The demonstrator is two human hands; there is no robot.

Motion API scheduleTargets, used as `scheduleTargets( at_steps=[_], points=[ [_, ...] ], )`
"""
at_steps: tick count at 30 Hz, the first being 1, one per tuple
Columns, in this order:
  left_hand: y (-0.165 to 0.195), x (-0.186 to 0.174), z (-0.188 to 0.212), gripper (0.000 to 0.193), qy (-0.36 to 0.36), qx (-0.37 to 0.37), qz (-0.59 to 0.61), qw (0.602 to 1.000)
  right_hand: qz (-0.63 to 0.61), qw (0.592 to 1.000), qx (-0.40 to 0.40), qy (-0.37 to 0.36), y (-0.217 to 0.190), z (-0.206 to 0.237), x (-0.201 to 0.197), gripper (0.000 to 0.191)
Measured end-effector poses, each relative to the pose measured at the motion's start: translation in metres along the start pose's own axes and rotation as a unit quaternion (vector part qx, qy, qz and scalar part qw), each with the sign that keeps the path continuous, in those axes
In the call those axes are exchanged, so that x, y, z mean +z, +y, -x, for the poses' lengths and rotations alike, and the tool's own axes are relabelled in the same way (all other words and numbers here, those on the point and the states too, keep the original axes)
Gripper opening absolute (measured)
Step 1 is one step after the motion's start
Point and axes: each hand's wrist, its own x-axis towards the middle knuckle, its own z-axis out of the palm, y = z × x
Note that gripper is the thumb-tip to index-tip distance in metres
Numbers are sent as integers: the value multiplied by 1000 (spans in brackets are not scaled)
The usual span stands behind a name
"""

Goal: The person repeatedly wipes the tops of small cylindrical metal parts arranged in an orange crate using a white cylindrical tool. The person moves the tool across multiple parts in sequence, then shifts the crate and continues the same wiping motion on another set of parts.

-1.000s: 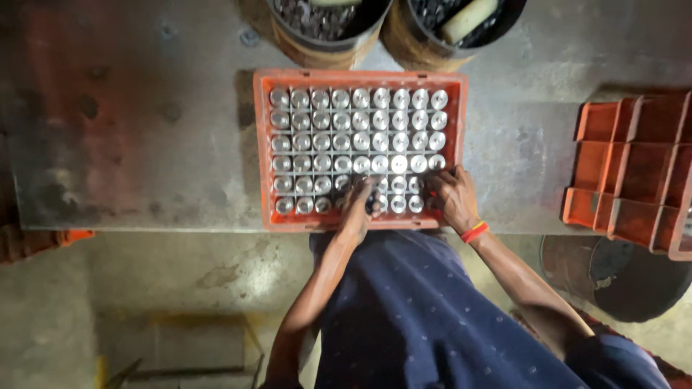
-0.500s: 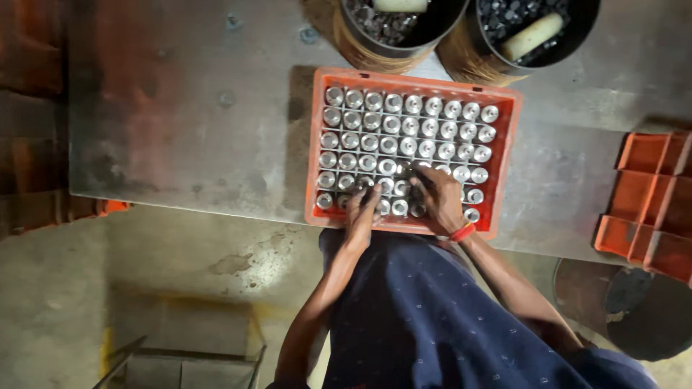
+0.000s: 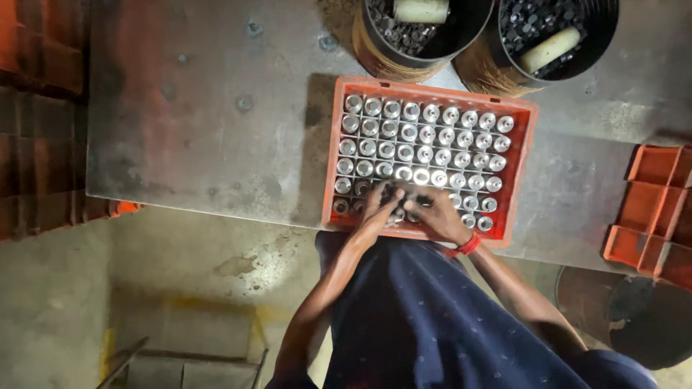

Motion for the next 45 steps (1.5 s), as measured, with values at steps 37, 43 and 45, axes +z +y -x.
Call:
scheduleTargets(
  at_steps=[37, 43, 45],
  points=[
    [0, -13, -32, 31, 66, 34, 131, 989, 376, 909, -150, 103, 19, -100, -63, 29],
    [3, 1, -36, 40, 129, 67, -36, 989, 144, 985, -65, 66, -1, -61, -28, 38],
    [1, 7, -41, 44, 144, 16, -20, 989, -11, 996, -86, -37, 0, -52, -7, 30]
  ],
)
